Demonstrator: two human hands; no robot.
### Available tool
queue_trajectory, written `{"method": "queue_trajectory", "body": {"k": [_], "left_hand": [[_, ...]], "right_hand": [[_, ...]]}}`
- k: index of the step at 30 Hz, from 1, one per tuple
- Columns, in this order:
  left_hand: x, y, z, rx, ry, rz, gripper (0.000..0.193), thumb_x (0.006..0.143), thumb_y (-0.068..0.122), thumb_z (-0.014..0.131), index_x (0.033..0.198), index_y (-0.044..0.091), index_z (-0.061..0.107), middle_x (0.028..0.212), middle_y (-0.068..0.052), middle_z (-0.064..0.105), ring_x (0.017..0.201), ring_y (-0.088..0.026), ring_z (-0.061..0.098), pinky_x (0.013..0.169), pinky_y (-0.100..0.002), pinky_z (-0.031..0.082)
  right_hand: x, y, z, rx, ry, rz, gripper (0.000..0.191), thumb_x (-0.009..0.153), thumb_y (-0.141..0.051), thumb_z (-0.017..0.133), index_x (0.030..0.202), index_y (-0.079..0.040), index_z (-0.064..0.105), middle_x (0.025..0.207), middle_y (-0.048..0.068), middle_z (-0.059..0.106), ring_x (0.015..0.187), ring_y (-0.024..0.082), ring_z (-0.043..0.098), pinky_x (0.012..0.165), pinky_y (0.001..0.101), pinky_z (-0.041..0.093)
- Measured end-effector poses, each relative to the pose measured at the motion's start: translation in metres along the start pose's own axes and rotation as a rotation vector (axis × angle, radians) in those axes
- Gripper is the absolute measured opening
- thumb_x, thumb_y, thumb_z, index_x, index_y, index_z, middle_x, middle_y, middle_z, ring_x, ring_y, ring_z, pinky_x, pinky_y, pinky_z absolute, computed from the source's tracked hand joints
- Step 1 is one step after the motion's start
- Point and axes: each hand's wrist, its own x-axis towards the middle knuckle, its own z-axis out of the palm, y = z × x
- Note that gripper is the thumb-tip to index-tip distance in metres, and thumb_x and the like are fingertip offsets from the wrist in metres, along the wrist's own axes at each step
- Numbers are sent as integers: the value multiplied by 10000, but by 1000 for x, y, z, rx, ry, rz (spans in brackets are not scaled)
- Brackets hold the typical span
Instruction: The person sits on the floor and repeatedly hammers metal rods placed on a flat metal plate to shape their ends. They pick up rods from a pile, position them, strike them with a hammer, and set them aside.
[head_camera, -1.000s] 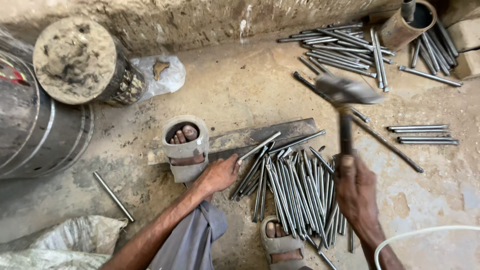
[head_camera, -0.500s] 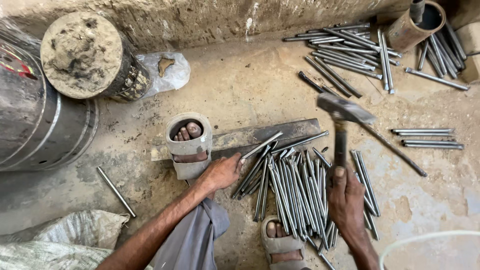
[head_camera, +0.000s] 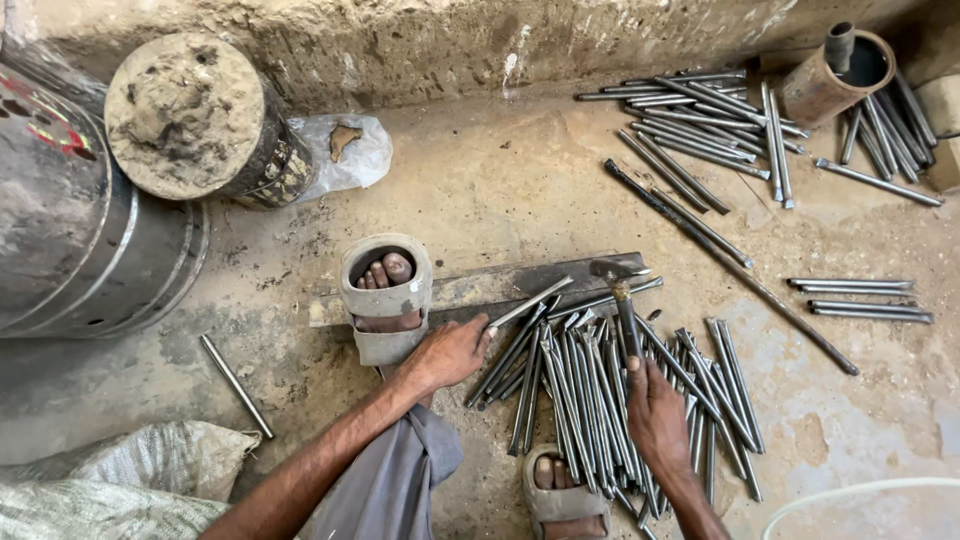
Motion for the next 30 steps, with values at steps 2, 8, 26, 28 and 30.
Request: {"method": "queue_trajectory", "body": {"k": [2,8,26,28,30], "left_hand": [[3,-5,2,-2,16,3,426,1037,333,490,1340,39,541,750,-225,718,677,-408,732,701,-512,615],[17,-22,20,13,94,59,629,1021,378,564,1455,-54,420,881,-297,715,808,-446,739,797,-528,608],[10,-11,8,-49,113,77,449,1053,310,506,1358,-19,496,679,-204,679,616,-379,729,620,-491,603],[9,-13,9,-33,62,30,393,1070,337,477,1316,43,563,629,-175,661,579,-365,705,577,-495,587],[8,-13,8,-50,100,59,397,1056,331,494,1323,43,555,599,-169,651,551,-360,703,560,-490,587]], "right_hand": [[5,4,10,-16,-9,28,638,1048,-573,291,1170,-53,638,515,6,475,359,75,365,278,299,331],[12,15,22,-15,-16,38,819,980,-662,267,1394,-15,551,513,16,469,364,74,352,265,315,340],[5,15,24,29,-48,68,680,1017,-631,314,1123,-63,672,583,35,492,412,90,363,321,320,338],[6,15,23,30,-46,30,678,1022,-619,303,1118,-62,676,576,32,505,402,86,379,309,316,349],[7,16,23,40,-36,21,669,1025,-609,300,1125,-63,674,570,32,510,394,87,382,298,317,353]]}}
